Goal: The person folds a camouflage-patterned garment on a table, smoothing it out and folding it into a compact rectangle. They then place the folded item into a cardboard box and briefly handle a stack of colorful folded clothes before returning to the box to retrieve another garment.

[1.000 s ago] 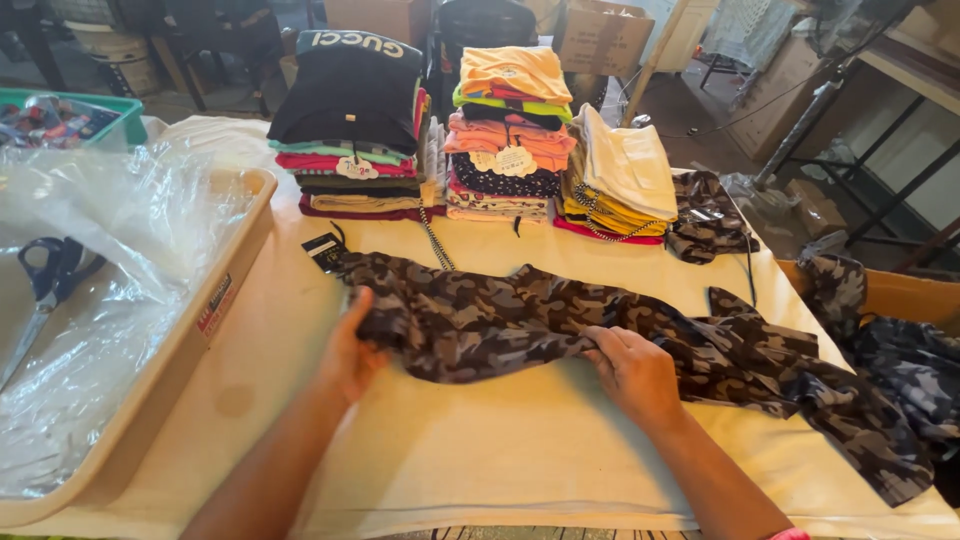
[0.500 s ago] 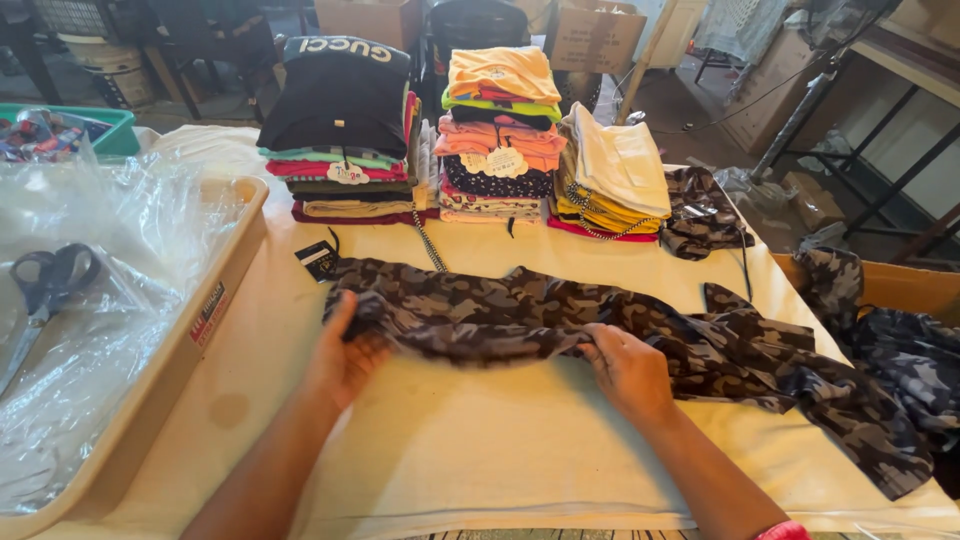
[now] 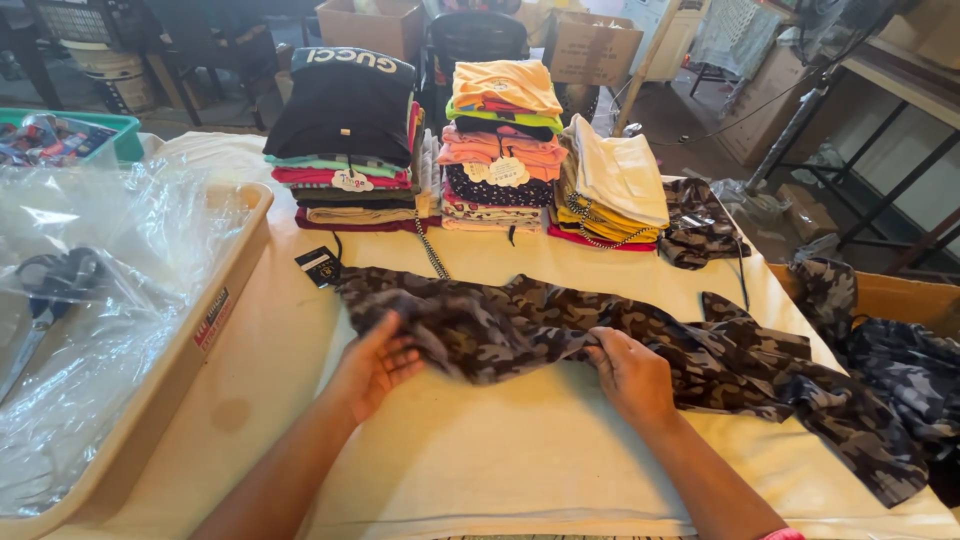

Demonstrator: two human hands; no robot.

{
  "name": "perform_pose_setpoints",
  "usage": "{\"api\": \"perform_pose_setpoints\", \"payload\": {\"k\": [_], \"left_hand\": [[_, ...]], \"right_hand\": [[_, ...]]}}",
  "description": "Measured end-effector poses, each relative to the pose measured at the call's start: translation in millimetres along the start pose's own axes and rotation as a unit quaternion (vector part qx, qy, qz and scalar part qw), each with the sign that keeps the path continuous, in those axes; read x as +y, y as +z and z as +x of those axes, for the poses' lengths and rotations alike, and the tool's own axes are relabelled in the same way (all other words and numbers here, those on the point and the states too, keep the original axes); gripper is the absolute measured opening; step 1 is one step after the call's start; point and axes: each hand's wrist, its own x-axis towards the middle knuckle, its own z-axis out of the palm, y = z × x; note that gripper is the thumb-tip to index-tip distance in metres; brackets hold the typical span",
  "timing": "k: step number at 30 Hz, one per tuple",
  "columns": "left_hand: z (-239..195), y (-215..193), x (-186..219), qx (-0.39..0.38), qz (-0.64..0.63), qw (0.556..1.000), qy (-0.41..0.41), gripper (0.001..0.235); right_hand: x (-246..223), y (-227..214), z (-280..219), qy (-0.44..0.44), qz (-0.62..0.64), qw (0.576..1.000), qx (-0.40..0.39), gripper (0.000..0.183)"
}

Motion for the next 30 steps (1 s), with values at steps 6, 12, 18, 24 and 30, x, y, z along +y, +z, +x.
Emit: {"api": "perform_pose_setpoints", "payload": {"k": [6, 12, 18, 24, 30], "left_hand": [[100.6, -80.6, -19.4, -0.063, -0.037, 0.993, 0.096, 0.035], [17.4, -14.5, -12.7, -0.009, -0.029, 0.999, 0.036, 0.062], [28.7, -11.0, -15.7, -0.053, 0.091, 0.994, -0.035, 0.056], [86.7, -35.7, 28.4, -0.097, -0.074, 0.99, 0.076, 0.023], [38.9, -28.8, 113.6, -0.152, -0.247, 0.937, 0.195, 0.022]], "right_hand": [[1.0, -1.0, -0.3, -0.019, -0.002, 1.0, 0.022, 0.023], [0.0, 0.4, -0.8, -0.063, -0.015, 0.998, 0.004, 0.023], [0.5, -7.1, 0.5, -0.142, -0.004, 0.99, 0.005, 0.029], [-2.1, -7.7, -0.5, -0.191, -0.075, 0.979, -0.018, 0.036], [-7.0, -20.9, 7.5, -0.141, -0.107, 0.983, 0.04, 0.048]]}}
